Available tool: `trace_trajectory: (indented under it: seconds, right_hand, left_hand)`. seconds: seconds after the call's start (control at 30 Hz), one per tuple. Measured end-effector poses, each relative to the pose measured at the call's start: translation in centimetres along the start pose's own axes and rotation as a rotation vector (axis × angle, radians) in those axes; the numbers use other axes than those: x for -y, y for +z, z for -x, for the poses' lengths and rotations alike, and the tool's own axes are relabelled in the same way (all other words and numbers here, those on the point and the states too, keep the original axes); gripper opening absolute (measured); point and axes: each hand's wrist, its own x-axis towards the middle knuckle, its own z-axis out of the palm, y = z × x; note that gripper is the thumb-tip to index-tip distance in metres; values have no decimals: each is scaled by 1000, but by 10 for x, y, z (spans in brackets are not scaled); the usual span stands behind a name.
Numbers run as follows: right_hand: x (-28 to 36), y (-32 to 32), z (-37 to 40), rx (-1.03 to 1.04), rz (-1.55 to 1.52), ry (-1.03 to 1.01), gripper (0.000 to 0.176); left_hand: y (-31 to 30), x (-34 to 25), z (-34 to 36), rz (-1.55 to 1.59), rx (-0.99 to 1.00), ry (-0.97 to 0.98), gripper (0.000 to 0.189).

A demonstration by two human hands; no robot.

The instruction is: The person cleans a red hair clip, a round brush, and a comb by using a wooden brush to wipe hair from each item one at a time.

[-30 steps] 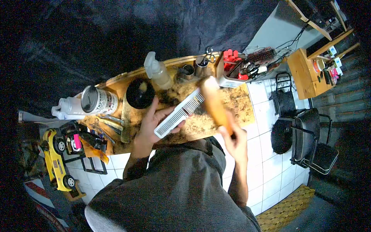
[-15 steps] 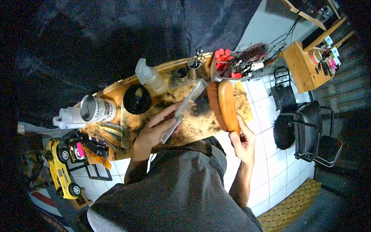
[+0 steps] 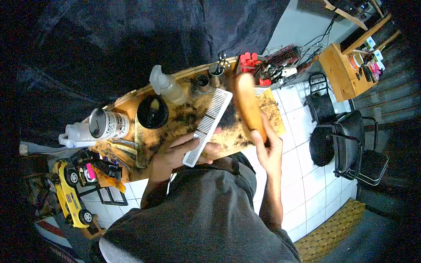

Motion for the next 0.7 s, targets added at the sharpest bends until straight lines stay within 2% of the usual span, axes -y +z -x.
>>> trace_trajectory:
  seconds: [0.07,0.1,0.13,0.2,0.23,0.27,0.37,0.4,0.47,0.5,0.53,0.6,0.63,0.67,0.7]
  right_hand:
    - [-6,-4,8,363,118,76,46]
    - [-12,-6,15,507,121,-2,46]
    - [5,-5,15,652,58,99,46]
    - [14,-12,15,811,132,168,47]
    - [16,-14,11,834,114,111,48]
    - [17,-17,10,837,115,117,48]
    - [11,-19,2,418,104,-82,46]
    - [13,-17,0,413,105,-81,46]
    - [27,-4,-4,138,39,122,45]
    - [20,-6,-2,216,104,-23,42]
    - [15,-11,-1,437,167,36,42]
    - [11,-6,11,762,43,59,44]
    - [16,-5,11,903,59,96,46]
    - [26,-6,11,1043,77,134,48]
    - [39,-6,7,1097,173,178,47]
  left_hand:
    - [-5,5,-4,46,47,164,43]
    - [-18,9,3,88,-75,85,42]
    - [-21,6,2,92,-81,91,42]
    - [-27,-2,-2,46,-5,303,42]
    - [-24,-4,1,142,2,291,42]
    - [-24,-3,4,148,0,289,42]
    - [-11,-17,9,-4,116,124,45]
    - [-11,-15,8,-5,121,120,45]
    - [-12,-11,8,-37,178,125,46]
    - [-10,-6,4,-43,137,233,48]
    - [-16,-4,-1,-43,133,239,48]
    - [-29,-2,-10,-11,145,411,50]
    - [-23,-7,-4,188,52,330,50]
    - [-16,-12,-1,115,-49,305,60]
    - [-19,-14,0,139,-29,269,59]
